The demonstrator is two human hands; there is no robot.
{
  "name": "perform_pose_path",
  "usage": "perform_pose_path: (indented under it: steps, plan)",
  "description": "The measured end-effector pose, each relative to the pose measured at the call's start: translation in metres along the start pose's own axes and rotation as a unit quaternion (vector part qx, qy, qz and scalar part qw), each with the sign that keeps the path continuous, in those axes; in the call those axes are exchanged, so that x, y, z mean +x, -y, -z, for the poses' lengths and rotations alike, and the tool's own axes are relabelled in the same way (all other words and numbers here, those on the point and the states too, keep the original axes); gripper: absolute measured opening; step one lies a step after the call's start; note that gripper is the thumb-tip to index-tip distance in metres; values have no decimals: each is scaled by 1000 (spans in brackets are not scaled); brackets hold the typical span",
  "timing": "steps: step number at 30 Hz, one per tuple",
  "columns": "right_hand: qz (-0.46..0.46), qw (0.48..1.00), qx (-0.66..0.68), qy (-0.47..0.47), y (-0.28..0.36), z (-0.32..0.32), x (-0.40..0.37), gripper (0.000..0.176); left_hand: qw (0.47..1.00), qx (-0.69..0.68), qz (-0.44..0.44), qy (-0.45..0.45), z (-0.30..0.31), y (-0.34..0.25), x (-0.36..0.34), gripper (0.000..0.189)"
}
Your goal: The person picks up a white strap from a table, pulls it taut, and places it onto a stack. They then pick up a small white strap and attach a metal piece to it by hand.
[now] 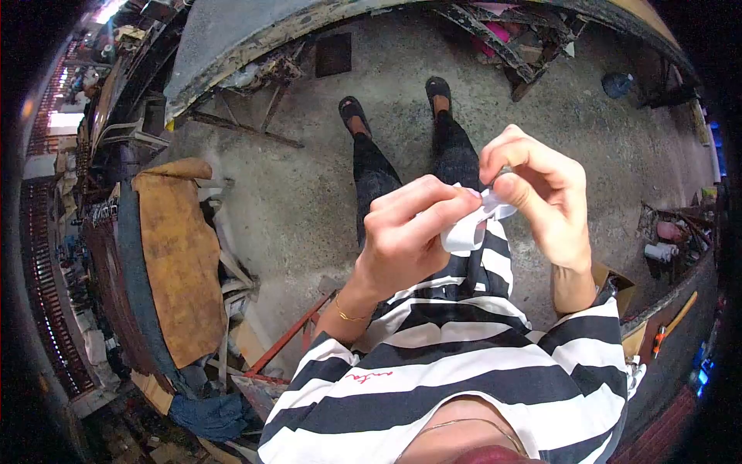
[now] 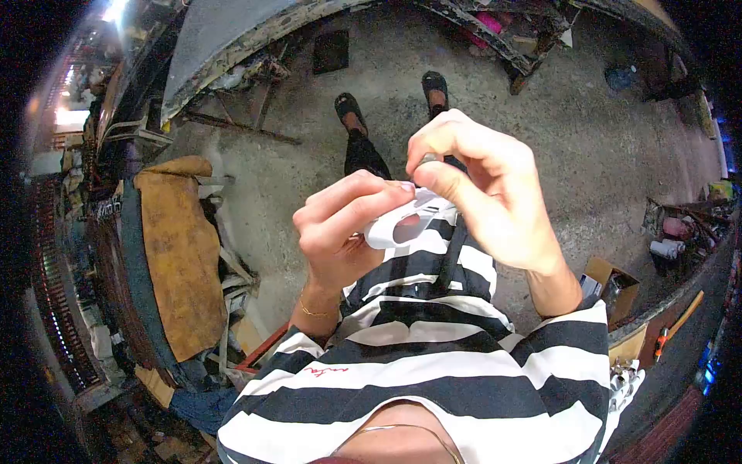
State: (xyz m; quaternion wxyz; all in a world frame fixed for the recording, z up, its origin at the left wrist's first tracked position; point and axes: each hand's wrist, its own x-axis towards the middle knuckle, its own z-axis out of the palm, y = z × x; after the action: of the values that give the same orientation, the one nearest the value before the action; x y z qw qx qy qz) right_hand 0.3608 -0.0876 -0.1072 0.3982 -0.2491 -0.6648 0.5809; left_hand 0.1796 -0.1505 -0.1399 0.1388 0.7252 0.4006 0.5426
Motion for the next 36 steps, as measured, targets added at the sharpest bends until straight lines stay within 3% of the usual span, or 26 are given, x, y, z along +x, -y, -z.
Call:
perform_pose_path:
  steps: [2,4,7,8,19,23,25,36]
  plan:
    - [-15,999,37,-7,1,2,0,7,1000,-16,12,0,1,-2,3,26]
    - [59,998,-12,-11,2,4,0,14,998,-44,42,3,3,-7,6,23]
    - [3,1000,-11,-20,11,10,-4,23,994,-86,65,5,3,-5,5,23]
    - [42,998,-43,-23,10,11,-2,28,993,-96,68,9,4,-5,6,22]
    - [118,984,-132,30,19,4,-2,30,996,-72,60,-8,6,-2,9,18]
    - [86,986,-141,-24,22,-5,-3,29,997,-54,53,2,8,-2,10,21]
    - [196,957,-208,41,19,3,2,28,998,-44,47,3,6,-3,10,23]
    - [136,962,-235,41,15,-3,5,16,1000,-8,-5,0,2,1,5,31]
